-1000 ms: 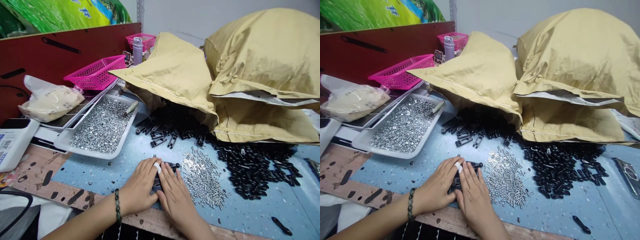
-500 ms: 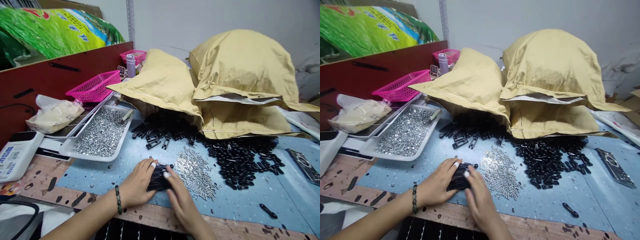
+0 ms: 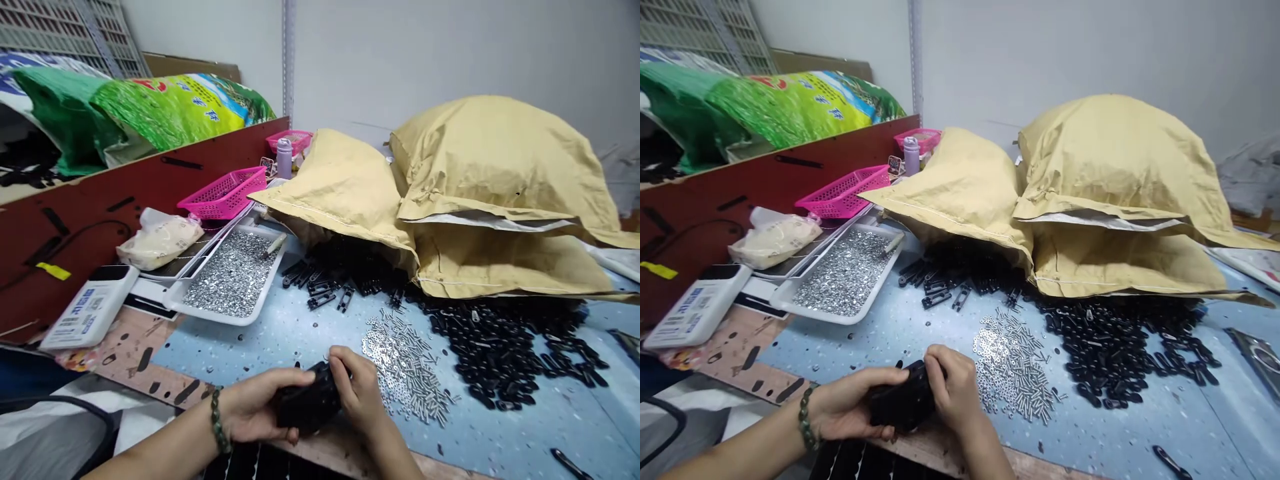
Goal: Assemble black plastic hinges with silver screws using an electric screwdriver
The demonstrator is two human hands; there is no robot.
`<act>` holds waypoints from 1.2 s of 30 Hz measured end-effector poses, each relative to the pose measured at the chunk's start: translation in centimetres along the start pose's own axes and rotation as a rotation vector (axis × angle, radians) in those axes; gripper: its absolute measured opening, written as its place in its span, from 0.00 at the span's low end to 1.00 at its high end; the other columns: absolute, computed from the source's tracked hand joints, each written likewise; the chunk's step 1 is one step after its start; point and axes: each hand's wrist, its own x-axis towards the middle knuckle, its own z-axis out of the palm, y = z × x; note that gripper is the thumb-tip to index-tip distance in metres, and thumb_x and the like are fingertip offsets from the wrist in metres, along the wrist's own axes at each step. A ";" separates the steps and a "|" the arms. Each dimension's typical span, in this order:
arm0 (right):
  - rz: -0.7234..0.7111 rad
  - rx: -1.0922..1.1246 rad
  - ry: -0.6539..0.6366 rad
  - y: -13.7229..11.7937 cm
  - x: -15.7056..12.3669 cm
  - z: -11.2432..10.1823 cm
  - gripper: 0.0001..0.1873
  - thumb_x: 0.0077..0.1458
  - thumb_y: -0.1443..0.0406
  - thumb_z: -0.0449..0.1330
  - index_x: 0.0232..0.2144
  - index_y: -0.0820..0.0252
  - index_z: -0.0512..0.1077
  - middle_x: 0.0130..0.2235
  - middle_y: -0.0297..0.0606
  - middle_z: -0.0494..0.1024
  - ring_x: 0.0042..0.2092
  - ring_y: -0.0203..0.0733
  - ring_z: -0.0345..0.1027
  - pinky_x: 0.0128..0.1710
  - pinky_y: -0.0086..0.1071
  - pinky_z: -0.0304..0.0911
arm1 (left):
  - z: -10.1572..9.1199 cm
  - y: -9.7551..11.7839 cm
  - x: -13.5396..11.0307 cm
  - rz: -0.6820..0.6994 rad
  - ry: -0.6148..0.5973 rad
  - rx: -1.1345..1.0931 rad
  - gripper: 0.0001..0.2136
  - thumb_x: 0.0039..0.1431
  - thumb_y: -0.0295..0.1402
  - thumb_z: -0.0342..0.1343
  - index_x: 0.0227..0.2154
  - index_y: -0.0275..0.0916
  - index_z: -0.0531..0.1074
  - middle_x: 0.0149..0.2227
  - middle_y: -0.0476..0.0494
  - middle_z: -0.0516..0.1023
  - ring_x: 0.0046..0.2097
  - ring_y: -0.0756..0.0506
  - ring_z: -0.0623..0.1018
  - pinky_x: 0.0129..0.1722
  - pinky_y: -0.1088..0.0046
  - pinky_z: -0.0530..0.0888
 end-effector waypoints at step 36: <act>0.450 0.259 -0.126 0.2 -2.5 -4.2 0.09 0.57 0.61 0.58 0.28 0.59 0.72 0.29 0.33 0.67 0.29 0.35 0.62 0.27 0.28 0.57 | -0.8 -4.9 1.2 1.086 0.858 1.830 0.27 0.62 0.33 0.53 0.62 0.39 0.53 0.64 0.34 0.53 0.64 0.33 0.53 0.61 0.44 0.45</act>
